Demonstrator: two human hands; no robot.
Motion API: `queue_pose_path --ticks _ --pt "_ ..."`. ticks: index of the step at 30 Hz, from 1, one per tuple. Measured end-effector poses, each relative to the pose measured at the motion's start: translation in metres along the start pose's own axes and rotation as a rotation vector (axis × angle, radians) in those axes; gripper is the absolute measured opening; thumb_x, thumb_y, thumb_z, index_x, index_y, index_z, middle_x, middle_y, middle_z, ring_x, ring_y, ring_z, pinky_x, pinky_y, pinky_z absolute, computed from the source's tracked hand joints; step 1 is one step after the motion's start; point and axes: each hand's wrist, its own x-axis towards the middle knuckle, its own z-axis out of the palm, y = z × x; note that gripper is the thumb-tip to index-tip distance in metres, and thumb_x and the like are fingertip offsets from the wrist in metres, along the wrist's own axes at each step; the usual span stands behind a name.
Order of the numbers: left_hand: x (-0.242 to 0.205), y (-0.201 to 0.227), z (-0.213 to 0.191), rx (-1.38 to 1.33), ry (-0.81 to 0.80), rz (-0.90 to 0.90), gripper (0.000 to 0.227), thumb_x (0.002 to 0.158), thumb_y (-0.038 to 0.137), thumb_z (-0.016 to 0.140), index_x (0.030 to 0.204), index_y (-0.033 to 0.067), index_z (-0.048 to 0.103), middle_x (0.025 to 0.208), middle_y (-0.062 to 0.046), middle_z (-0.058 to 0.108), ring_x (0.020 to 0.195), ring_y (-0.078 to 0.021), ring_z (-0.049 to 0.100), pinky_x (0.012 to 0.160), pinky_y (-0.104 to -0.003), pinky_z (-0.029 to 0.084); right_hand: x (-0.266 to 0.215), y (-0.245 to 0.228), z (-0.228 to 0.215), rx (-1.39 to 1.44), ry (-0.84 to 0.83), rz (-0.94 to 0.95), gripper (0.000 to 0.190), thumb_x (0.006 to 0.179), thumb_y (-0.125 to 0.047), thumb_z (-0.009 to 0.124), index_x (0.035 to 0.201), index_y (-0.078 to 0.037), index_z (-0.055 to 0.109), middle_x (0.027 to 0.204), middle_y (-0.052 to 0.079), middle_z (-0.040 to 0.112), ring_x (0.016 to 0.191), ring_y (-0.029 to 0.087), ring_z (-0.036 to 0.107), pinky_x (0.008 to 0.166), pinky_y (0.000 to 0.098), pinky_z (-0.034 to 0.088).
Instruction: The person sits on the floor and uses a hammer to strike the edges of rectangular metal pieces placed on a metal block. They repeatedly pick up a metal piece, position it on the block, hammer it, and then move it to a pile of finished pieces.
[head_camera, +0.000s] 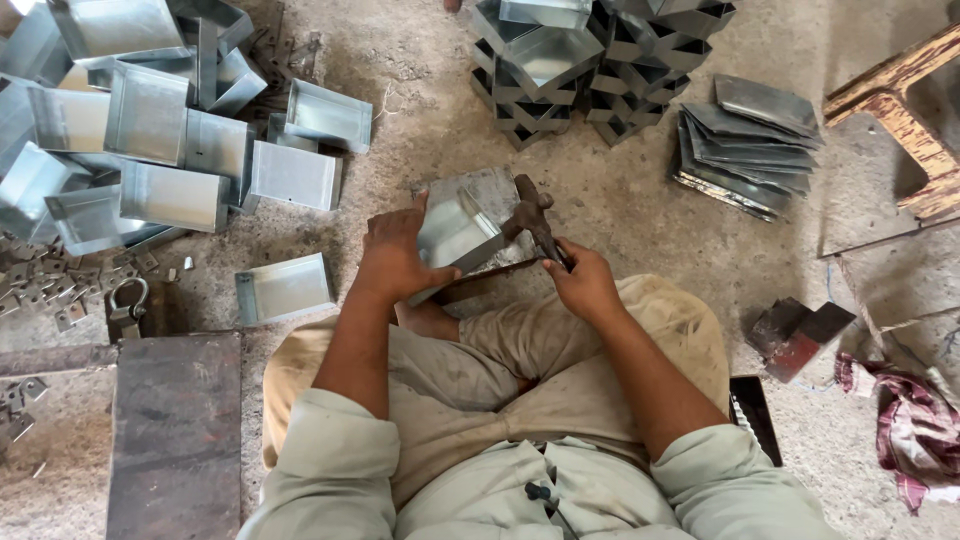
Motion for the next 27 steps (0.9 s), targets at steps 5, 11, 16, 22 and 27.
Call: queue_pose_path --ticks 5,11,16,22,27 --pt "0.006 -0.030 0.004 -0.607 -0.284 -0.205 0.142 0.063 0.065 0.079 0.165 0.0066 0.000 0.163 -0.026 0.027 0.149 -0.0363 0.034 0.120 -0.039 0.030 -0.016 -0.043 -0.032 0.029 0.267 -0.210 0.050 0.093 -0.017 0.078 0.139 -0.005 0.063 0.086 0.008 0.071 0.070 0.013 0.060 0.066 0.0291 0.052" --pt "0.012 -0.059 0.016 -0.844 -0.349 -0.288 0.135 0.067 0.069 0.072 0.162 0.0004 0.007 0.164 -0.026 0.032 0.151 -0.0333 0.035 0.119 -0.039 0.031 -0.044 -0.090 -0.085 0.505 0.626 -0.702 0.035 0.108 -0.021 0.072 0.137 -0.005 0.061 0.089 -0.001 0.062 0.067 0.006 0.056 0.058 0.0217 0.046" --pt "0.014 -0.059 0.018 -0.815 -0.335 -0.262 0.135 0.072 0.070 0.072 0.162 -0.0020 0.003 0.165 -0.028 0.025 0.154 -0.0336 0.027 0.121 -0.039 0.026 -0.017 -0.069 -0.035 1.321 0.494 -0.477 0.017 0.102 -0.018 0.072 0.112 -0.007 0.063 0.095 0.004 0.067 0.076 0.011 0.063 0.061 0.0261 0.051" --pt "0.012 -0.061 0.022 -0.813 -0.336 -0.321 0.134 0.073 0.069 0.071 0.162 -0.0034 0.002 0.165 -0.030 0.024 0.154 -0.0355 0.026 0.121 -0.040 0.025 -0.018 -0.070 -0.013 0.034 0.205 -0.302 0.045 0.095 -0.015 0.072 0.136 0.000 0.064 0.091 0.019 0.070 0.076 0.028 0.070 0.071 0.0400 0.056" --pt "0.011 -0.062 0.021 -0.828 -0.325 -0.301 0.134 0.070 0.070 0.071 0.162 -0.0022 0.006 0.163 -0.030 0.030 0.152 -0.0366 0.033 0.120 -0.040 0.030 -0.026 -0.075 -0.022 -0.004 0.353 -0.602 0.044 0.101 -0.014 0.070 0.141 -0.002 0.058 0.104 0.020 0.069 0.089 0.032 0.069 0.079 0.0377 0.055"
